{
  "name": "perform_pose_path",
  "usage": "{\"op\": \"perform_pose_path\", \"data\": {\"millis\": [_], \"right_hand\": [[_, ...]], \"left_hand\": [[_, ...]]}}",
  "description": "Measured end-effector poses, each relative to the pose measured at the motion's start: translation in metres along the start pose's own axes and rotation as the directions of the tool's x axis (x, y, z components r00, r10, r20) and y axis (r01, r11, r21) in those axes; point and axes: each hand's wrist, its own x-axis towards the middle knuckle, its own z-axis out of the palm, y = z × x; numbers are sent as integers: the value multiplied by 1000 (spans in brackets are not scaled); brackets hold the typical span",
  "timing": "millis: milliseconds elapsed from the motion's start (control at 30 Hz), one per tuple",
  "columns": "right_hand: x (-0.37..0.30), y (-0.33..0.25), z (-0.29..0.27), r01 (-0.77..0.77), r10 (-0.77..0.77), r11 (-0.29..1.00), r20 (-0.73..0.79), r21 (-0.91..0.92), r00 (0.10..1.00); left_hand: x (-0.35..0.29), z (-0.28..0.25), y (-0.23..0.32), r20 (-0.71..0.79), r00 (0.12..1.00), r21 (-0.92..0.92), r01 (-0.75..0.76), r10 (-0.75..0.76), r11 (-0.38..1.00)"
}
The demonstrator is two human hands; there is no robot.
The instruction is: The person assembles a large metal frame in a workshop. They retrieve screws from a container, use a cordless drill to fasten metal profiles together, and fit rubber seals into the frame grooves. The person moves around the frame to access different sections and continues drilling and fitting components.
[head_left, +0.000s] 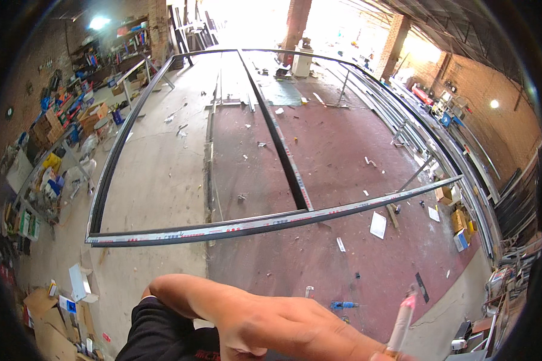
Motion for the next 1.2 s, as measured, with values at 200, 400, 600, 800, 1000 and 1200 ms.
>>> {"op": "perform_pose_path", "data": {"millis": [200, 400, 600, 800, 1000, 1200], "right_hand": [[-13, 9, 3, -20, 21, 998, -22, 51, 1000], [-26, 9, -44, -62, 65, 994, -38, 86, 997], [-49, 13, -96, -83, 86, 980, -9, 183, 996], [-52, -40, -106, -219, 173, 940, 187, 262, 967], [0, -81, -104, -346, 337, 933, 104, 97, 936], [115, -38, -109, -258, 244, 959, -123, -114, 962]], "left_hand": [[-71, -7, 36, -347, 934, 329, 31, 90, 944], [-269, -55, -17, -797, 585, 569, 649, 147, 505], [-555, 24, -67, -887, -397, -258, 849, 235, 461], [-624, 91, -42, -649, -541, -586, 804, 534, 103], [-463, -44, -72, -854, -71, -45, 997, 515, 63], [-343, -236, -123, -774, 525, 301, 797, 354, -523]]}}
